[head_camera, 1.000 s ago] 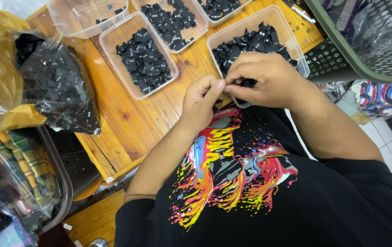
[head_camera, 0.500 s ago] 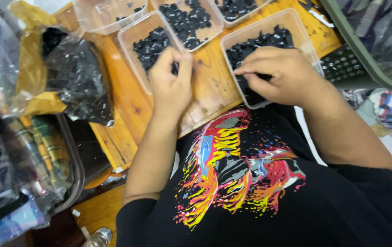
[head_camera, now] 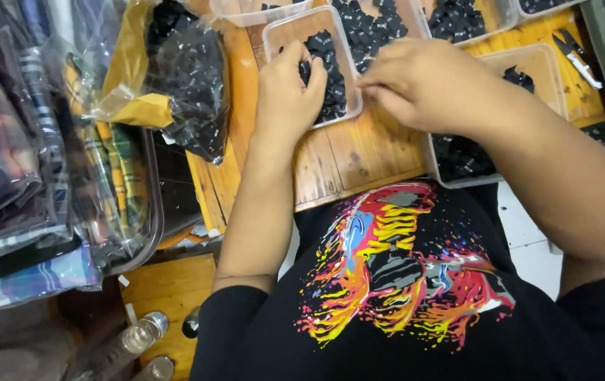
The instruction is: The person sorts small black rectangular parts from one clear plastic container into another on a wooden table. They pick up individual pieces with both hands and place them into a second container, repeating this action throughout the clip.
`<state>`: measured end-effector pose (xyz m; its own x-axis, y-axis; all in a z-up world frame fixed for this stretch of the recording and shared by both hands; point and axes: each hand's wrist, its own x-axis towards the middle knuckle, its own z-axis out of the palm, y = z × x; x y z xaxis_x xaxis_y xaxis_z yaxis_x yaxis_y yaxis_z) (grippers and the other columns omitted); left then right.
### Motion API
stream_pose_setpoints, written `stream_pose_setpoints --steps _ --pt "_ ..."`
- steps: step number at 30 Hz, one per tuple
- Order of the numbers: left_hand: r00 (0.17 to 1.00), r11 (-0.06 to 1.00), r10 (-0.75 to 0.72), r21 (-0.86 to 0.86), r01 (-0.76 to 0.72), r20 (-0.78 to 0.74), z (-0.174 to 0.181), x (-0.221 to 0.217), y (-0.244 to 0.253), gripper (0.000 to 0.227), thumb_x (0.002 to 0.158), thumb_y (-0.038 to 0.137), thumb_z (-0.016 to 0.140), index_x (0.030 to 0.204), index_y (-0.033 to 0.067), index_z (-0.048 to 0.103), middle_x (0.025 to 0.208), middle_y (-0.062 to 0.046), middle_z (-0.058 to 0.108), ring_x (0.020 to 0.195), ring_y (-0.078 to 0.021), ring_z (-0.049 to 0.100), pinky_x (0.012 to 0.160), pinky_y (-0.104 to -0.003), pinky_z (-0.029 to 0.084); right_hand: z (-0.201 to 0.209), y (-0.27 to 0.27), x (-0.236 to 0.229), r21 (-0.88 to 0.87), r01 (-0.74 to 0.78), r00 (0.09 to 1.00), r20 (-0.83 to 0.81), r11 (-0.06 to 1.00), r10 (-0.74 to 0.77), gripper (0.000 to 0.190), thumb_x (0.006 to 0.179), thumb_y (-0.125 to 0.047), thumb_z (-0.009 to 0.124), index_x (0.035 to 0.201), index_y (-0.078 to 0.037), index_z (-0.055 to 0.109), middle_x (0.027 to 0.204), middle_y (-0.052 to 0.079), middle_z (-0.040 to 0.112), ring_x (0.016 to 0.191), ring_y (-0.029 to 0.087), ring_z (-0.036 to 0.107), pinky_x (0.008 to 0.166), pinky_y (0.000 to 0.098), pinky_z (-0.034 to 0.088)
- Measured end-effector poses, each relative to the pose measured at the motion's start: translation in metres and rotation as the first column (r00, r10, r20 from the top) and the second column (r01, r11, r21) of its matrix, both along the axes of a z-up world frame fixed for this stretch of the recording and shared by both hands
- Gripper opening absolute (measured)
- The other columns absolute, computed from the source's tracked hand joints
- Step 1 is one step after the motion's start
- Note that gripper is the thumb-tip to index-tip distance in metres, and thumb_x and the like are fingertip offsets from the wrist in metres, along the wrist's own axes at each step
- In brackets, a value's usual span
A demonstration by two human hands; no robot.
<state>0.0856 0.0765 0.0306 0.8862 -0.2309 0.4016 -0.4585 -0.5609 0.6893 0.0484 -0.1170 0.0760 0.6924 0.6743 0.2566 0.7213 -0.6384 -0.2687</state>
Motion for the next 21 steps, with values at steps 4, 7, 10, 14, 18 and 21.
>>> stream_pose_setpoints --steps 4,7,10,14,18,21 --pt "0.998 1.0 -0.019 0.006 0.019 0.057 -0.002 0.003 -0.001 0.012 0.078 0.014 0.047 0.07 0.0073 0.042 0.059 -0.007 0.045 0.056 -0.0222 0.044 0.053 -0.035 0.033 -0.015 0.024 0.025 -0.127 -0.01 0.999 -0.045 0.992 0.004 0.024 0.076 -0.01 0.047 0.091 -0.005 0.065 0.082 0.007 0.064 0.08 0.03 0.053 0.076 0.0392 0.043" --pt "0.996 0.998 -0.059 -0.011 0.06 0.067 0.0 0.003 0.001 0.007 0.078 0.01 0.047 0.074 0.0058 0.044 0.068 -0.006 0.047 0.063 -0.0202 0.045 0.058 -0.031 0.035 -0.017 0.038 0.032 -0.378 0.033 0.987 -0.136 0.925 -0.091 0.025 0.073 -0.015 0.044 0.089 -0.013 0.063 0.083 0.003 0.061 0.079 0.027 0.048 0.072 0.0398 0.04" --pt "0.994 0.996 -0.09 -0.024 0.091 0.065 0.002 0.003 0.003 0.007 0.079 0.011 0.046 0.075 0.0056 0.047 0.072 -0.007 0.051 0.069 -0.0215 0.05 0.064 -0.032 0.039 -0.009 0.045 0.031 -0.486 0.057 0.962 -0.207 0.872 -0.178 0.02 0.075 -0.014 0.044 0.085 -0.014 0.06 0.078 0.005 0.061 0.087 0.025 0.046 0.073 0.038 0.035" --pt "0.996 0.996 -0.087 -0.015 0.087 -0.016 0.004 0.003 0.003 0.013 0.081 0.012 0.041 0.074 0.0058 0.049 0.07 -0.007 0.054 0.069 -0.0215 0.051 0.063 -0.032 0.038 -0.009 0.043 0.032 -0.456 0.106 0.931 -0.266 0.884 -0.249 0.019 0.075 -0.013 0.043 0.088 -0.015 0.056 0.073 0.011 0.054 0.086 0.027 0.045 0.077 0.0379 0.033" --pt "0.997 0.998 -0.067 0.018 0.067 -0.034 0.0 0.006 0.003 0.014 0.079 0.008 0.037 0.076 0.0046 0.051 0.071 -0.01 0.058 0.067 -0.0243 0.053 0.061 -0.035 0.038 -0.014 0.034 0.032 -0.325 0.14 0.952 -0.214 0.935 -0.217 0.018 0.077 -0.012 0.039 0.09 -0.015 0.05 0.076 0.012 0.052 0.077 0.032 0.05 0.078 0.0381 0.033" --pt "0.998 0.998 -0.054 0.016 0.054 -0.021 -0.002 0.007 0.005 0.011 0.078 0.005 0.041 0.079 0.0053 0.052 0.072 -0.008 0.059 0.068 -0.0235 0.056 0.061 -0.034 0.041 -0.01 0.024 0.03 -0.208 0.13 0.969 -0.182 0.97 -0.168 0.026 0.071 -0.008 0.044 0.096 -0.011 0.051 0.081 0.013 0.055 0.085 0.032 0.049 0.081 0.0396 0.035"
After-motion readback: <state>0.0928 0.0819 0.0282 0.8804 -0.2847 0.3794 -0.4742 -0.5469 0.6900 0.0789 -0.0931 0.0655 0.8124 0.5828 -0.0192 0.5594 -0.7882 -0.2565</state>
